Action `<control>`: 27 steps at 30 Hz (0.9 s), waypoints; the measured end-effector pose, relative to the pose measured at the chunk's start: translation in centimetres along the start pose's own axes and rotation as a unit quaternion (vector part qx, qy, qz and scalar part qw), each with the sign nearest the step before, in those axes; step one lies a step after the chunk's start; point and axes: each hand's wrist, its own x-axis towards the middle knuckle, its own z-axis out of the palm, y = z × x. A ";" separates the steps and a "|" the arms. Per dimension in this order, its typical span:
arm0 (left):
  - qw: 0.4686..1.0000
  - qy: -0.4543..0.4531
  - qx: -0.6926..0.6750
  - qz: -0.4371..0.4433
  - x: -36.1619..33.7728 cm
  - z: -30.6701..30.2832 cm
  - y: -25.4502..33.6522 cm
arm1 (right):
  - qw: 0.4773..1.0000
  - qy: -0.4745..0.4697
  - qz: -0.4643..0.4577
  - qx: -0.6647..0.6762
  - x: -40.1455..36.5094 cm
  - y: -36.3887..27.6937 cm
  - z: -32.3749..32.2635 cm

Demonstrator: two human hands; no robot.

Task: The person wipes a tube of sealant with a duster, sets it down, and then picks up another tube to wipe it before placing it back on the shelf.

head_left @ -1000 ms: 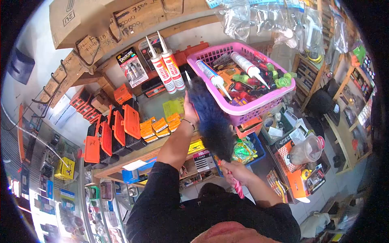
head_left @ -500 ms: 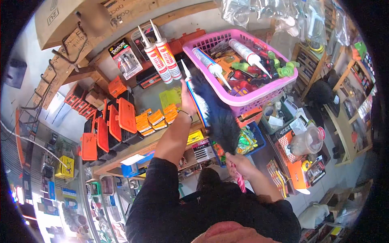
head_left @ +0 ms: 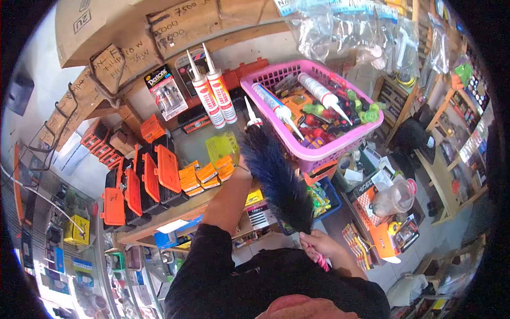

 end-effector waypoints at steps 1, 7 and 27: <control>0.992 -0.012 -0.124 0.018 0.0 0.0 0.0 | 1.000 0.005 -0.003 -0.005 -0.1 -0.2 0.1; -0.115 -0.078 -0.965 -0.223 1.4 -11.2 -2.4 | 0.996 0.065 -0.016 0.056 0.8 -1.1 1.9; -0.086 -0.100 -0.967 -0.220 1.3 -11.5 -2.6 | 0.994 0.100 -0.024 0.038 2.1 -2.0 4.2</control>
